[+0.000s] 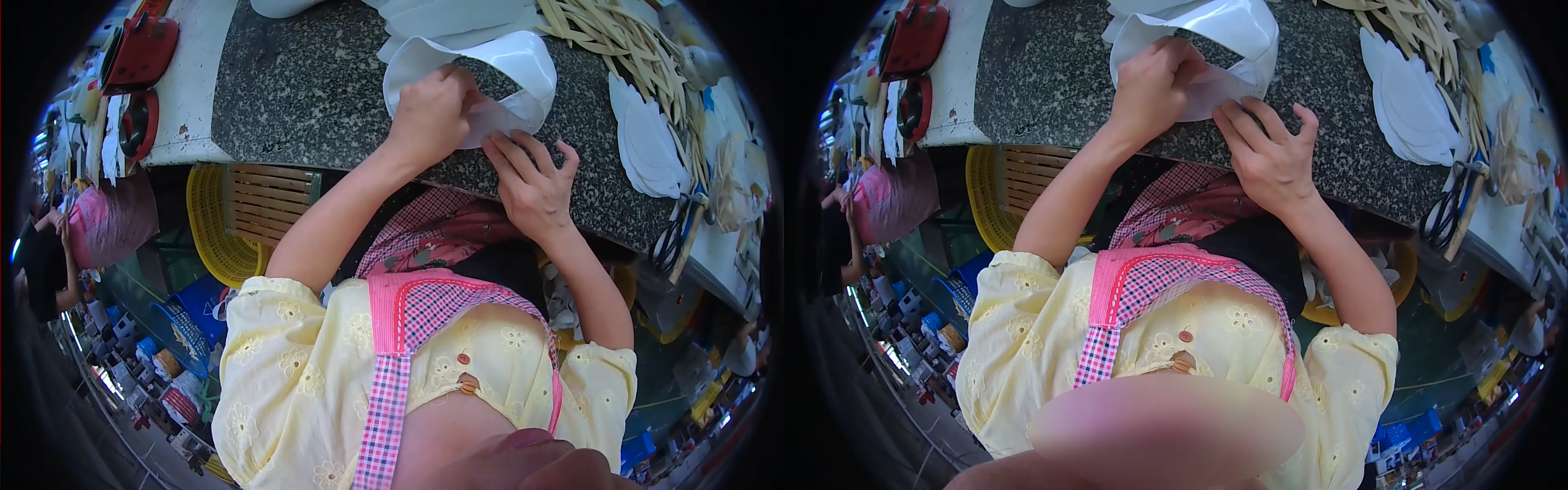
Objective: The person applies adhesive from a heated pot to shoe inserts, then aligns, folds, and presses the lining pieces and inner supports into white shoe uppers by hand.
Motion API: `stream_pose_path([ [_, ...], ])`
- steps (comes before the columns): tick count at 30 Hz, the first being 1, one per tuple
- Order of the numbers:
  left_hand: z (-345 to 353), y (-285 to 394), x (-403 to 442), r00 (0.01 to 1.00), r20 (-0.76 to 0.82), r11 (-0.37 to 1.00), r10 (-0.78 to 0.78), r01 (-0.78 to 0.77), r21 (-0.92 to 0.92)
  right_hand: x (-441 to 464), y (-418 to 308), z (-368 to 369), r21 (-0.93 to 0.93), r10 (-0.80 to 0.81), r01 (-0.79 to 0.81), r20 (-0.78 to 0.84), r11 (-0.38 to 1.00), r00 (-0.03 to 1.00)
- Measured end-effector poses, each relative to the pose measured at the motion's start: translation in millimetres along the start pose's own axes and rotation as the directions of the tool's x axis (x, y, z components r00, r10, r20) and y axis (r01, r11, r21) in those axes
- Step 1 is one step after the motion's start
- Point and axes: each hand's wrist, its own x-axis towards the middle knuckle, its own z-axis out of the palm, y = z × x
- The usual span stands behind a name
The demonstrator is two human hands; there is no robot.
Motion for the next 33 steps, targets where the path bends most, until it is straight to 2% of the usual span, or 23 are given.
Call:
stream_pose_path([
  [2, 3, -3, -7, 0.997, -0.001, 0.996, 0.081, -0.081, -0.035, 2, 2, 1, 0.093, 0.018, -0.017, -0.009, 0.996, 1.0],
  [5, 4, -7, -19, 0.894, 0.045, 0.895, 0.445, -0.445, -0.001, 5, 10, 3, 0.211, 0.01, 0.004, -0.062, 0.977, 0.998],
  [6, 3, -5, -21, 0.889, 0.08, 0.89, 0.451, -0.454, 0.033, 5, 13, 4, 0.249, 0.0, 0.021, -0.087, 0.968, 0.996],
  [7, 3, -3, -22, 0.882, 0.113, 0.882, 0.457, -0.466, 0.066, 7, 18, 4, 0.201, -0.078, 0.111, -0.168, 0.973, 0.983],
  [8, 4, -2, -22, 0.877, 0.146, 0.875, 0.459, -0.474, 0.095, 9, 17, 3, 0.2, -0.103, 0.155, -0.245, 0.967, 0.964],
  [10, 6, -2, -20, 0.888, 0.104, 0.888, 0.448, -0.455, 0.06, 15, 14, -1, 0.194, -0.154, 0.244, -0.388, 0.95, 0.909],
  [11, 7, -1, -19, 0.897, 0.081, 0.898, 0.434, -0.438, 0.041, 27, 15, -2, 0.163, -0.152, 0.229, -0.383, 0.96, 0.911],
  [14, 7, 3, -19, 0.919, 0.082, 0.921, 0.385, -0.388, 0.032, 47, 23, -9, 0.032, 0.014, -0.011, -0.115, 0.999, 0.993],
  [15, 6, 4, -19, 0.928, 0.089, 0.93, 0.361, -0.366, 0.04, 45, 25, -9, -0.003, -0.002, 0.002, -0.124, 1.0, 0.992],
  [18, 4, 7, -15, 0.958, 0.004, 0.957, 0.288, -0.288, -0.039, 38, 29, -14, 0.09, 0.064, -0.057, -0.078, 0.994, 0.995],
  [22, 5, -2, -12, 0.924, 0.134, 0.932, 0.358, -0.363, 0.01, 26, 38, -11, 0.118, 0.061, -0.06, -0.001, 0.991, 0.998],
  [28, 9, 11, -7, 0.944, 0.087, 0.927, 0.317, -0.328, 0.179, 39, 17, -6, 0.126, 0.287, -0.284, -0.005, 0.95, 0.958],
  [29, 12, 11, -7, 0.947, 0.068, 0.928, 0.313, -0.321, 0.192, 42, 16, -1, 0.078, 0.316, -0.314, -0.018, 0.946, 0.949],
  [33, 19, 7, -8, 0.956, -0.01, 0.931, 0.292, -0.282, 0.231, 41, 11, 8, -0.046, 0.314, -0.319, -0.09, 0.947, 0.945],
])
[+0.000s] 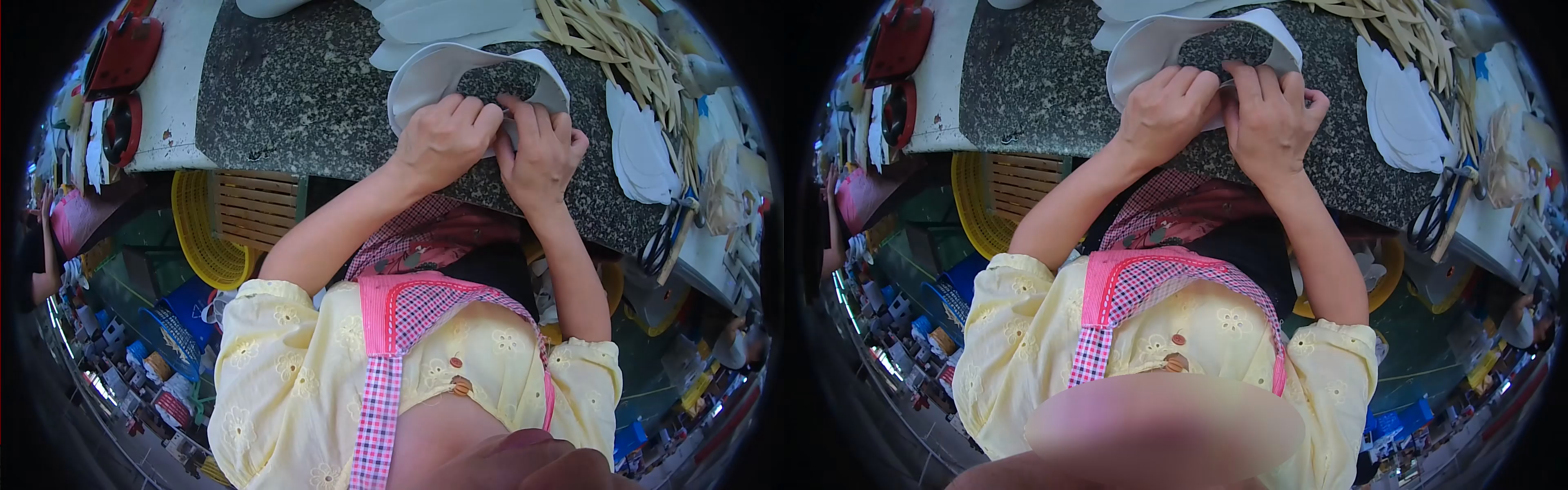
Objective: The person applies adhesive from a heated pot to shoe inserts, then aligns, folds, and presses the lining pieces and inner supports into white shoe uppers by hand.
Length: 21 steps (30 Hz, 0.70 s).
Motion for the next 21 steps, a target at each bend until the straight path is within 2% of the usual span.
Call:
stream_pose_path([
  [3, -3, 0, -4, 0.998, -0.003, 0.998, 0.058, -0.058, -0.013, -3, 4, 1, 0.058, -0.003, 0.003, -0.002, 0.998, 1.0],
  [6, -9, -7, -12, 0.96, -0.023, 0.958, 0.279, -0.28, -0.062, -13, 16, 7, 0.161, -0.065, 0.077, -0.077, 0.984, 0.995],
  [10, -12, -8, -15, 0.929, 0.018, 0.929, 0.369, -0.369, 0.026, -11, 22, -2, 0.043, -0.242, 0.246, -0.094, 0.968, 0.966],
  [13, -13, -1, -17, 0.929, 0.075, 0.924, 0.362, -0.368, 0.104, -13, 27, -10, 0.024, -0.356, 0.357, -0.056, 0.934, 0.933],
  [17, -13, 14, -17, 0.928, 0.173, 0.897, 0.33, -0.365, 0.248, -16, 32, -12, 0.02, -0.401, 0.402, -0.042, 0.915, 0.915],
  [21, -12, 21, -18, 0.903, 0.224, 0.828, 0.366, -0.426, 0.366, -15, 38, -11, 0.035, -0.445, 0.446, -0.032, 0.894, 0.895],
])
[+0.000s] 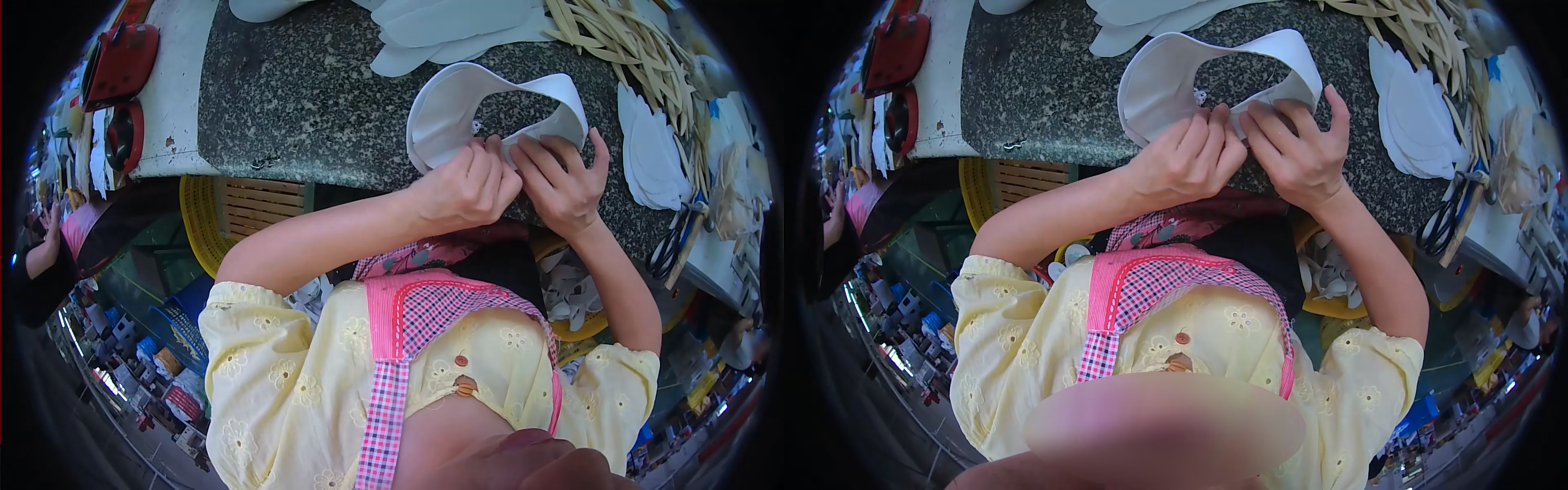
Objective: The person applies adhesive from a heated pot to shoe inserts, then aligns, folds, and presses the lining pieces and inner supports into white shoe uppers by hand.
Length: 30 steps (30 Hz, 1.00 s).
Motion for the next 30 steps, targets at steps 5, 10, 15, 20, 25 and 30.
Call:
stream_pose_path([
  [5, -1, 4, -4, 0.999, 0.041, 1.0, 0.003, -0.003, 0.0, -1, 3, -2, 0.012, -0.017, 0.016, 0.06, 1.0, 0.998],
  [10, -17, 0, -12, 0.986, 0.166, 0.976, -0.011, 0.047, -0.213, -3, -5, -16, -0.014, 0.03, -0.027, 0.257, 1.0, 0.966],
  [15, -24, -4, -24, 0.973, 0.228, 0.92, -0.041, 0.126, -0.372, -3, -8, -26, -0.003, 0.044, -0.047, 0.357, 0.999, 0.933],
  [20, -22, -8, -18, 0.961, 0.265, 0.82, -0.08, 0.215, -0.53, 2, -26, -24, 0.052, 0.111, -0.138, 0.359, 0.989, 0.927],
  [25, -54, -56, -2, 0.963, 0.27, 0.847, -0.011, 0.153, -0.509, -4, -20, -22, 0.004, 0.064, -0.068, 0.287, 0.998, 0.956],
  [30, -36, -78, -18, 0.972, 0.234, 0.869, 0.031, 0.089, -0.487, 0, -8, -22, 0.018, 0.015, -0.02, 0.245, 1.0, 0.969],
])
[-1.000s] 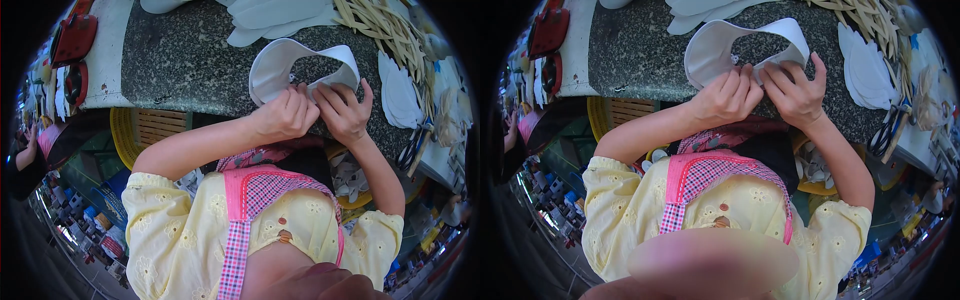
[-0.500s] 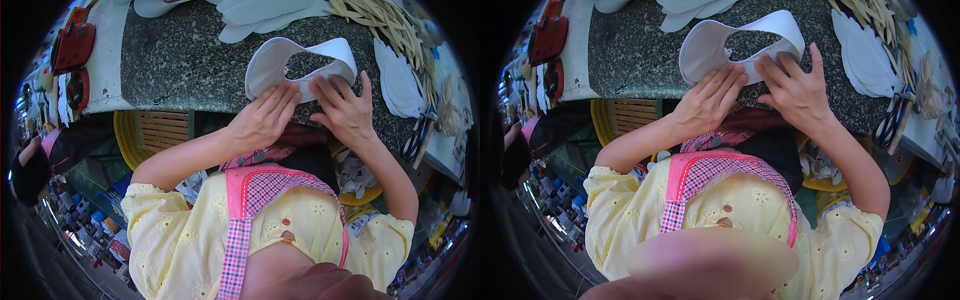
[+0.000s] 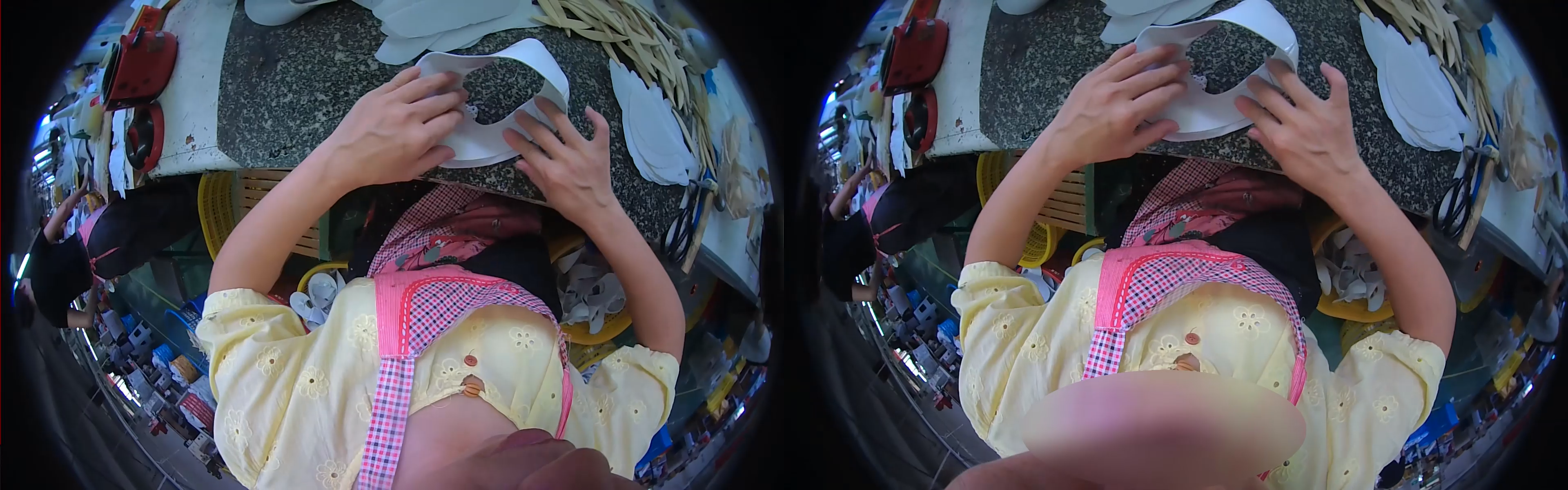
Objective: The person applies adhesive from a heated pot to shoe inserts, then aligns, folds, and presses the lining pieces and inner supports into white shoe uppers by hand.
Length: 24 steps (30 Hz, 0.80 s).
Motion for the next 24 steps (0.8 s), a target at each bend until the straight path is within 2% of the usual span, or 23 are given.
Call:
stream_pose_path([
  [3, 0, 5, -2, 1.0, -0.014, 1.0, 0.025, -0.024, 0.012, 2, 4, -3, -0.017, -0.024, 0.023, -0.034, 1.0, 0.999],
  [6, 6, 15, -3, 1.0, -0.016, 0.999, 0.008, -0.007, 0.042, 11, -15, -7, -0.046, 0.044, -0.046, -0.037, 0.998, 0.998],
  [7, 6, 17, -3, 1.0, -0.012, 0.998, -0.001, 0.002, 0.056, 13, -22, -2, 0.004, -0.014, 0.015, -0.144, 1.0, 0.989],
  [10, 6, 16, -4, 0.998, -0.047, 0.998, -0.031, 0.029, -0.052, 13, -31, 13, 0.131, -0.011, 0.042, -0.227, 0.99, 0.974],
  [13, 6, 6, -6, 0.976, -0.117, 0.93, -0.184, 0.135, -0.342, 21, -39, 18, 0.202, -0.002, 0.062, -0.285, 0.977, 0.959],
  [16, 13, 0, -9, 0.946, -0.116, 0.836, -0.302, 0.204, -0.51, 34, -50, 19, 0.264, 0.013, 0.074, -0.313, 0.962, 0.95],
  [17, 14, -2, -11, 0.957, -0.105, 0.837, -0.271, 0.181, -0.516, 36, -53, 22, 0.269, 0.01, 0.081, -0.322, 0.96, 0.947],
  [21, 14, -5, -22, 0.939, -0.076, 0.718, -0.335, 0.202, -0.666, 30, -41, 28, 0.246, 0.002, 0.085, -0.332, 0.965, 0.943],
  [23, 21, -3, -22, 0.946, -0.129, 0.771, -0.299, 0.16, -0.616, 27, -35, 31, 0.226, -0.009, 0.098, -0.364, 0.969, 0.931],
  [24, 24, -1, -21, 0.948, -0.154, 0.796, -0.278, 0.137, -0.59, 26, -35, 30, 0.264, 0.037, 0.058, -0.345, 0.963, 0.938],
])
